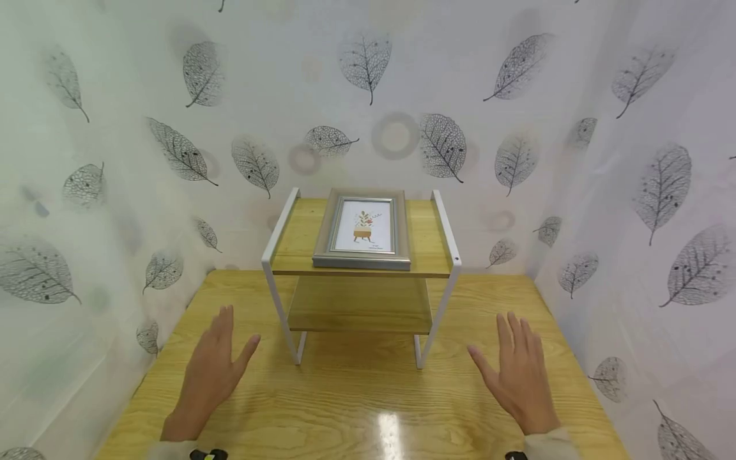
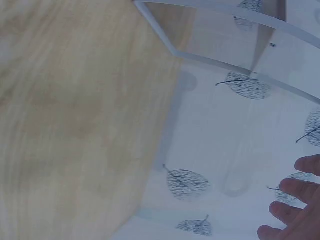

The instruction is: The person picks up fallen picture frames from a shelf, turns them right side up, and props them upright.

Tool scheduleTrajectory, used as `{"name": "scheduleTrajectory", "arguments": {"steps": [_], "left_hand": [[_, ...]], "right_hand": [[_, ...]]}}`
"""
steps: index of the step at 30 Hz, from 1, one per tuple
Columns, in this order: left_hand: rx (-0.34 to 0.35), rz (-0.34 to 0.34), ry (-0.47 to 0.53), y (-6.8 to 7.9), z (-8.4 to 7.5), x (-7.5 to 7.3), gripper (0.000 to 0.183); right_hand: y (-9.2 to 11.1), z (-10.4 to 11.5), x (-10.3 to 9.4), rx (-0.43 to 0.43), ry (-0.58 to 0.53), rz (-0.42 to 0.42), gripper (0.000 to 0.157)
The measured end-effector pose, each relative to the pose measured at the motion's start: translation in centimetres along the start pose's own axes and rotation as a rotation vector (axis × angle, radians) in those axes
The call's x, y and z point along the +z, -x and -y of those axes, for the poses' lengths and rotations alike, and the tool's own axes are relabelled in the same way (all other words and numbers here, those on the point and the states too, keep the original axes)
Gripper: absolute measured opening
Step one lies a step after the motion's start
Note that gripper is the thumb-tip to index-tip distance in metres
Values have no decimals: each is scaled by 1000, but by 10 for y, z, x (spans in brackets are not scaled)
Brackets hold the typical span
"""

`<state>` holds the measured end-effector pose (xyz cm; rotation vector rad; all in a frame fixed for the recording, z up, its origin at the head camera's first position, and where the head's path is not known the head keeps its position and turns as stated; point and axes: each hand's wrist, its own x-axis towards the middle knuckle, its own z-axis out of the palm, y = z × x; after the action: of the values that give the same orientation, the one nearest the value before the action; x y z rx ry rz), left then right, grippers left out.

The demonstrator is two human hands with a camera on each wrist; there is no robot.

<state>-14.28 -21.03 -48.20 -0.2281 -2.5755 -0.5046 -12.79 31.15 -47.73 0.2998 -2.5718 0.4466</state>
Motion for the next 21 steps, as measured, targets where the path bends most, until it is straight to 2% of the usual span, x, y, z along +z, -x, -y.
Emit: {"name": "scheduleTrajectory", "arguments": {"steps": [4,13,21], "left_hand": [[10,-24,35,-13,-6,-12,81],[-36,12,145,-46,-25,-44,75],[5,2,194,-82,-39,-69,72]], "right_hand": [[-17,4,-13,5,-53,0,81],[-56,13,-41,-75,-120,-104,76],[-85,22,-60,-98,-165,-136,70]]}}
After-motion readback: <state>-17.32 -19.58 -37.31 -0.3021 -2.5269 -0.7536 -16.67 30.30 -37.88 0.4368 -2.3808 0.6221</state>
